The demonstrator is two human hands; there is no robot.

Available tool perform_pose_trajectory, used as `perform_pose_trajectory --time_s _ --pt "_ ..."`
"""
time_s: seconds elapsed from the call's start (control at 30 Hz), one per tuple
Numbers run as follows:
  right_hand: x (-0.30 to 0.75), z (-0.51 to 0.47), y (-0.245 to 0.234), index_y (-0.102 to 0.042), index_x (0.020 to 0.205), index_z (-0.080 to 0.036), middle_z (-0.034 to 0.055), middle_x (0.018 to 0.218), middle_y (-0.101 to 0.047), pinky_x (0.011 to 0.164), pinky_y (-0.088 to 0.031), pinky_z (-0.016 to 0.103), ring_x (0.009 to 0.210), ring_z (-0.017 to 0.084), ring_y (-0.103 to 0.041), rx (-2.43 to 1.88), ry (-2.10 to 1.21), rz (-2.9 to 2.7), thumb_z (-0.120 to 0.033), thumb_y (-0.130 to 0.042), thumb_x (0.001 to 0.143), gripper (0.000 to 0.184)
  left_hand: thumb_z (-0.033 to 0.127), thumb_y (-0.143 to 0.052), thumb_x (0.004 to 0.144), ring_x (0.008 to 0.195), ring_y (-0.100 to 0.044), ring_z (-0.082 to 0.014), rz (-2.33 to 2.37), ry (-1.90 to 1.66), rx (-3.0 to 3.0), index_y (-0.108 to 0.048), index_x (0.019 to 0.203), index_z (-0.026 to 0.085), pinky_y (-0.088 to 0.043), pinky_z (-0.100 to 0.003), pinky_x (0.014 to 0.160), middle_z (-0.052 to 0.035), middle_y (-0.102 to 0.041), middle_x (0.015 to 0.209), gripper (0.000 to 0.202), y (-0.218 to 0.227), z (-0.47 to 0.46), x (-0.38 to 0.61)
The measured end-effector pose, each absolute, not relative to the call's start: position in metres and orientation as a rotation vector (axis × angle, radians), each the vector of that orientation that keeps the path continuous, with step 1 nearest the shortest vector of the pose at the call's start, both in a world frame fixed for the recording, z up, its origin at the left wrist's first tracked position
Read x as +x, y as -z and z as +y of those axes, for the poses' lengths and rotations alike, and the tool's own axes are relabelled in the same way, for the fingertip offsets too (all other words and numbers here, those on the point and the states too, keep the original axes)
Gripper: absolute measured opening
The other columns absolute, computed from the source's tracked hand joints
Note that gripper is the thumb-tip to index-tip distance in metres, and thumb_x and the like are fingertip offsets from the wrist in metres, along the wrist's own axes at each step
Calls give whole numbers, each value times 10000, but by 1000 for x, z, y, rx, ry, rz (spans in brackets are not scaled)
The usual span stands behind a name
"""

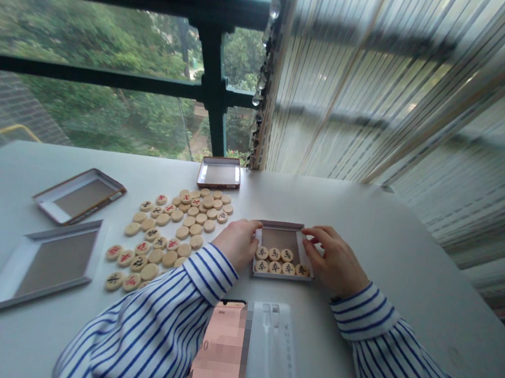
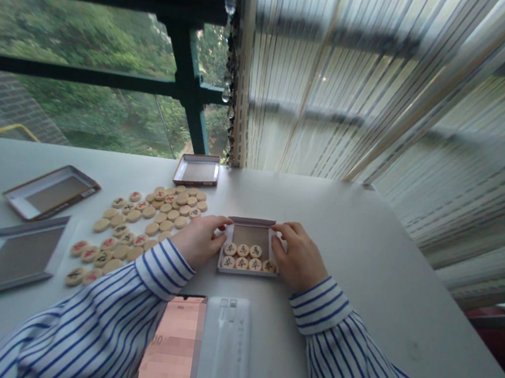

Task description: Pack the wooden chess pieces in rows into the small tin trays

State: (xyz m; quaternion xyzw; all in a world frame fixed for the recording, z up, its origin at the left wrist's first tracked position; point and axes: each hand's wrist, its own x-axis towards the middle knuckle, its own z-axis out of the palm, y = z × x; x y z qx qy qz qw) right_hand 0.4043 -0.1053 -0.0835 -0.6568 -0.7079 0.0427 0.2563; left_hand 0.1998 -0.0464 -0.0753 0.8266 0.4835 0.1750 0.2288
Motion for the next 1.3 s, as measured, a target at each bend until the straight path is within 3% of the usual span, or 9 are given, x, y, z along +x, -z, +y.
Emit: perform_pose_trajectory --time_s 0.17,0.63,1.3 --pt "402 -106 80 -551 1065 -171 21 773 -644 597 -431 245 643 139 -584 -1949 -234 -1870 -267 -428 814 295 121 -498 713 658 -608 -141 1330 -492 2292 -594 1057 140 -486 -261 709 -78 -656 896 358 76 -46 199" --pt "400 -107 80 -550 1091 -164 24 790 -668 653 -419 252 714 156 -605 -1954 -251 -1919 -251 -401 822 320 118 -487 718 674 -606 -134 1336 -458 2296 -589 1060 143 -477 -253 727 -77 -655 906 357 76 -45 198" --pt "402 -106 84 -570 1006 -163 23 665 -620 553 -395 245 574 144 -555 -1906 -120 -1739 -338 -399 822 307 189 -498 744 648 -608 -134 1358 -577 2307 -581 1046 136 -476 -277 722 -72 -657 884 318 64 -44 193"
